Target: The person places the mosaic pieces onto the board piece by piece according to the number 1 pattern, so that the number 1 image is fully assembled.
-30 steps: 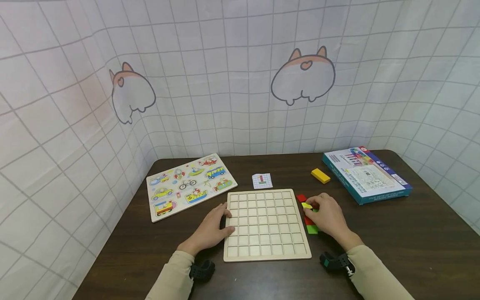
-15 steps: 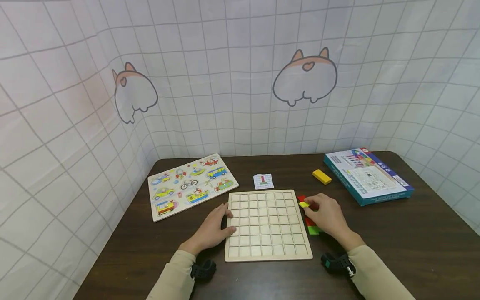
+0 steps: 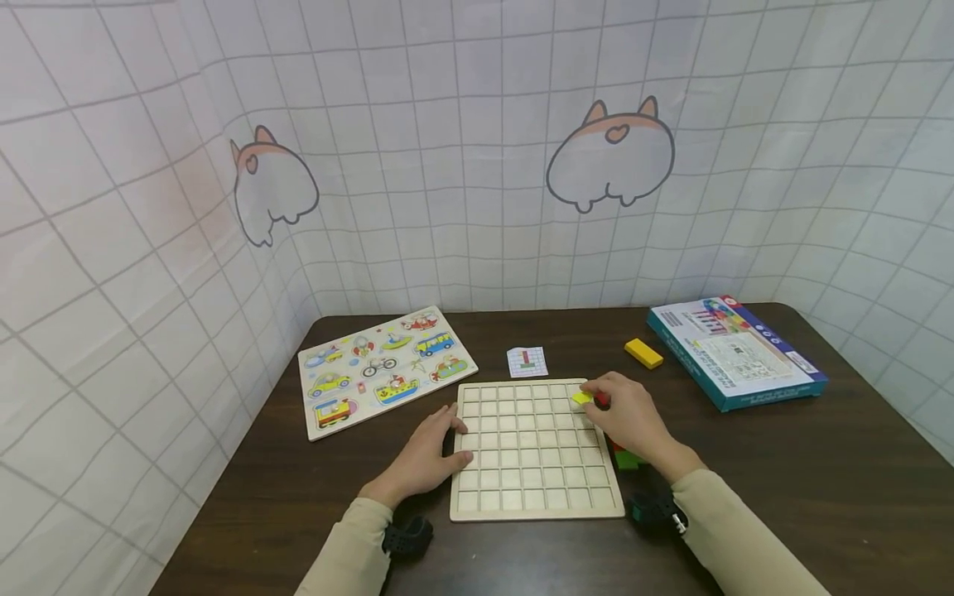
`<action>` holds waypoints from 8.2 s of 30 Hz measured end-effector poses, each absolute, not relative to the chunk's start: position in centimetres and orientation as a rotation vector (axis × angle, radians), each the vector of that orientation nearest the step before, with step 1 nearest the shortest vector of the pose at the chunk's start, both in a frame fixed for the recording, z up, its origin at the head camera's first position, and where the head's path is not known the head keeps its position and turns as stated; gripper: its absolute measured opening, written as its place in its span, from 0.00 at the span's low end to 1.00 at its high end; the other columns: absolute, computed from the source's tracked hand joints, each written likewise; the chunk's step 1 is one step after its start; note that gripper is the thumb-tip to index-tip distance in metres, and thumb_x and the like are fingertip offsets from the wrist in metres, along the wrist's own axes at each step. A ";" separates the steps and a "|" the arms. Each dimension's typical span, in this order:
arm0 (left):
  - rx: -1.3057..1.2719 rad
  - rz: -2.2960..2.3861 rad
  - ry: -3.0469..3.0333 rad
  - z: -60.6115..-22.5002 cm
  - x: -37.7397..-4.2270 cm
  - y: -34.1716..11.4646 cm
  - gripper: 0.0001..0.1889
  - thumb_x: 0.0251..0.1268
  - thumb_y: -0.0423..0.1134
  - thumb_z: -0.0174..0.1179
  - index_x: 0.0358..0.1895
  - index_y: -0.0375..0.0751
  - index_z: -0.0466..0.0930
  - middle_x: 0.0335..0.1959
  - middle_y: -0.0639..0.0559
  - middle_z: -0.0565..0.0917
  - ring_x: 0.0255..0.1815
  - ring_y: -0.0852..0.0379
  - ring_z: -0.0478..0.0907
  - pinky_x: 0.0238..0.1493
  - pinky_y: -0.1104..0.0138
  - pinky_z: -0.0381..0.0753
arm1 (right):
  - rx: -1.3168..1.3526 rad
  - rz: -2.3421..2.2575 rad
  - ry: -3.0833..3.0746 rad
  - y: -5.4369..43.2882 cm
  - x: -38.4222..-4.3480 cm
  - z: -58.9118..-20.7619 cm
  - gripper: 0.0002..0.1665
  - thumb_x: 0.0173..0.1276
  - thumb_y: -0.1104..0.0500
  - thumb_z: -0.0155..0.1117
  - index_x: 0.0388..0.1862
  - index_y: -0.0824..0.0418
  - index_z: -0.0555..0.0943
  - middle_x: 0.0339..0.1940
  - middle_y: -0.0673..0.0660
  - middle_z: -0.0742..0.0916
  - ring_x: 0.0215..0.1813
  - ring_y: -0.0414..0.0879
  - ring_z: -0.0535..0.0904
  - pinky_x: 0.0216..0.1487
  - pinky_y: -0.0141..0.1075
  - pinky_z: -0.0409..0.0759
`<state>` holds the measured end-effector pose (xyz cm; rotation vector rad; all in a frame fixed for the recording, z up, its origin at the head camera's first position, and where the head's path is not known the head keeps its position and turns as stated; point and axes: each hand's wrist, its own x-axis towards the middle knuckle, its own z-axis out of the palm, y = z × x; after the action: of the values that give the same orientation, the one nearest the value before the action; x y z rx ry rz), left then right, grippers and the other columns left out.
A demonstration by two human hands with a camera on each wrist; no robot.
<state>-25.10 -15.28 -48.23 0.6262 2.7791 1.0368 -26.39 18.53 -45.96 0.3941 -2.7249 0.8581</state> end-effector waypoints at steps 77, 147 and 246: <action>0.601 0.997 2.795 -48.4 -25.0 -15.0 0.19 0.68 0.47 0.61 0.57 0.46 0.72 0.77 0.43 0.56 0.79 0.44 0.47 0.73 0.44 0.51 | 0.679 1.002 -2.884 9.5 -29.9 -47.0 0.13 0.67 0.63 0.64 0.49 0.52 0.86 0.44 0.47 0.81 0.39 0.41 0.75 0.38 0.38 0.76; 0.655 1.032 2.875 -48.8 -25.4 -14.7 0.14 0.67 0.43 0.62 0.50 0.44 0.74 0.75 0.40 0.61 0.76 0.42 0.53 0.73 0.44 0.51 | 0.362 1.020 -2.960 23.4 -29.8 -46.6 0.21 0.64 0.62 0.65 0.56 0.67 0.81 0.49 0.63 0.85 0.44 0.53 0.76 0.46 0.48 0.78; 0.585 1.055 2.887 -49.0 -26.0 -14.6 0.14 0.61 0.51 0.67 0.40 0.51 0.73 0.74 0.45 0.63 0.77 0.44 0.53 0.73 0.45 0.54 | 0.509 0.975 -2.880 12.1 -30.1 -46.9 0.11 0.62 0.54 0.72 0.43 0.54 0.86 0.39 0.48 0.82 0.35 0.42 0.74 0.39 0.36 0.76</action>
<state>-25.98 -14.57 -49.03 0.5850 2.8875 1.0547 -30.09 12.07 -46.95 0.5093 -2.8803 0.9755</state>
